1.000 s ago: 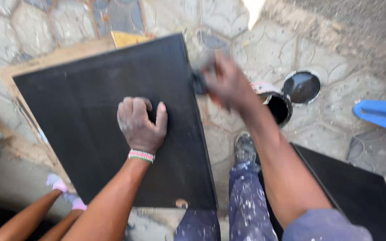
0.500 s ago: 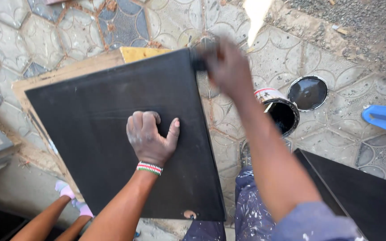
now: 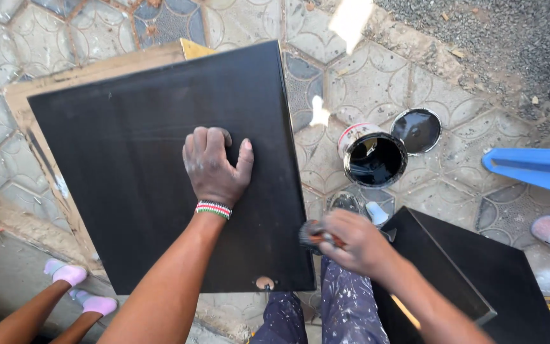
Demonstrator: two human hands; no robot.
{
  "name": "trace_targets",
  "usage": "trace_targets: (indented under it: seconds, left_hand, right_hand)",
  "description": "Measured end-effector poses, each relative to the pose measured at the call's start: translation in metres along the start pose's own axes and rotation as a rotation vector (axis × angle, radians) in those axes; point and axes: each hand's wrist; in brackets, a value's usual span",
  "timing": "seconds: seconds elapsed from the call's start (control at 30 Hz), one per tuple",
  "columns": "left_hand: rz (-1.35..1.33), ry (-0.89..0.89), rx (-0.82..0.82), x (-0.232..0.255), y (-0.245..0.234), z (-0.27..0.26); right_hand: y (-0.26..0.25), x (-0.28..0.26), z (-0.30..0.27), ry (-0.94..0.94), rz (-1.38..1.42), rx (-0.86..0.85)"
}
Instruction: Applying black paint to a wooden furniture panel using a small brush
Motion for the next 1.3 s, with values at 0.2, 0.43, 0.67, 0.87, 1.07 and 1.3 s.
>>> trace_targets:
  seconds: [0.2, 0.43, 0.67, 0.87, 1.07, 1.3]
  left_hand:
    - [-0.022, -0.024, 0.001, 0.001, 0.001, -0.001]
    - [-0.038, -0.04, -0.04, 0.002, -0.004, 0.0]
    - [0.066, -0.015, -0.103, 0.016, -0.017, 0.01]
    - [0.093, 0.059, -0.076, 0.018, -0.015, 0.01]
    - [0.046, 0.137, -0.023, 0.015, -0.016, 0.005]
    - [0.04, 0.103, -0.108, 0.026, -0.033, -0.045]
  right_hand:
    - [0.04, -0.017, 0.006, 0.522, 0.481, 0.569]
    - [-0.05, 0.085, 0.237, 0.266, 0.007, 0.416]
    - [-0.085, 0.099, 0.278, 0.068, 0.582, 0.276]
    - [-0.008, 0.062, 0.088, 0.293, 0.679, 0.179]
    - [0.076, -0.002, -0.13, 0.558, 0.797, 0.141]
    - [0.102, -0.029, -0.108, 0.352, 0.348, 0.53]
Point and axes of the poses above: each hand's wrist, its own z-axis towards the middle knuckle, its own y-axis out of the palm, x = y × z, and after that the axes turned 9 degrees about -y, right-handed
